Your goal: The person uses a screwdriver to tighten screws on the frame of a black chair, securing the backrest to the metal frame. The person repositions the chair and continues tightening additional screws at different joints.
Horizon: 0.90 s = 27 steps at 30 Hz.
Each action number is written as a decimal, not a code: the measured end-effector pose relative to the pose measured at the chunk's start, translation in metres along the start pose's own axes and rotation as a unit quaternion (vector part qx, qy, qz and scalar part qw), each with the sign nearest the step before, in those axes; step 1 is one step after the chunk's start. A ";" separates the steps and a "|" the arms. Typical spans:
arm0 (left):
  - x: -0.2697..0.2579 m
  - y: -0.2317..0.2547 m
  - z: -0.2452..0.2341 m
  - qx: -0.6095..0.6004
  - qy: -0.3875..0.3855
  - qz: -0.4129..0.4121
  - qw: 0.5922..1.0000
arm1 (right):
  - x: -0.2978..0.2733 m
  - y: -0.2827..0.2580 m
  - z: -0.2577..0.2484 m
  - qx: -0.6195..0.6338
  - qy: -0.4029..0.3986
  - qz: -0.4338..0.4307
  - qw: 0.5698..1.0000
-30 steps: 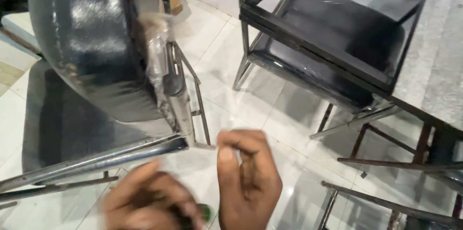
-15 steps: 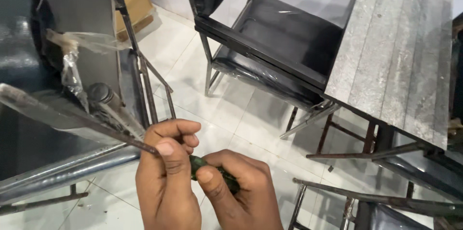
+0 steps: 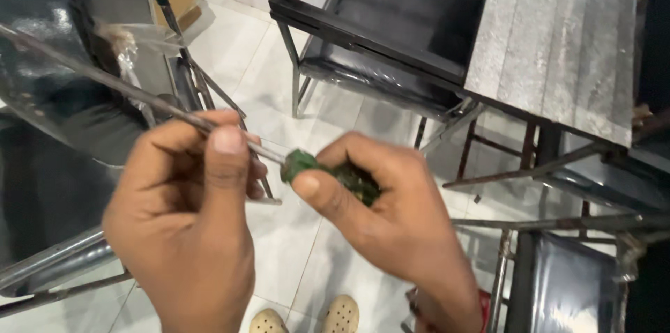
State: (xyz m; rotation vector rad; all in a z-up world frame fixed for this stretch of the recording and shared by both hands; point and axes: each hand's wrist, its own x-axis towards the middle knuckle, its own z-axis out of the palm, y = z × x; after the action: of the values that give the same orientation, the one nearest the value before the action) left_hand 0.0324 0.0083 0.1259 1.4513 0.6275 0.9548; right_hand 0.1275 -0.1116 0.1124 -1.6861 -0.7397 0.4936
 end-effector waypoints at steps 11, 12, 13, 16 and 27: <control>-0.023 0.003 0.004 0.291 0.081 0.124 0.945 | 0.012 0.004 -0.039 0.061 -0.040 -0.039 0.997; -0.022 -0.016 0.001 0.304 0.123 0.157 0.932 | 0.017 0.014 -0.044 0.059 -0.039 -0.039 0.997; -0.020 -0.038 -0.003 0.315 0.162 0.184 0.917 | 0.020 0.024 -0.053 0.053 -0.045 -0.034 0.997; -0.017 -0.098 -0.034 0.489 0.158 0.270 0.814 | 0.025 0.053 -0.079 0.027 -0.064 -0.009 0.998; 0.021 -0.141 -0.060 0.638 0.126 0.108 0.752 | 0.061 0.080 -0.094 -0.061 -0.136 -0.075 0.986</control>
State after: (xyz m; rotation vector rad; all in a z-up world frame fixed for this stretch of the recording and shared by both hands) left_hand 0.0147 0.0753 -0.0127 2.6607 1.5177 0.8986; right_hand 0.2506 -0.1447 0.0615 -1.6788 -1.1058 0.5890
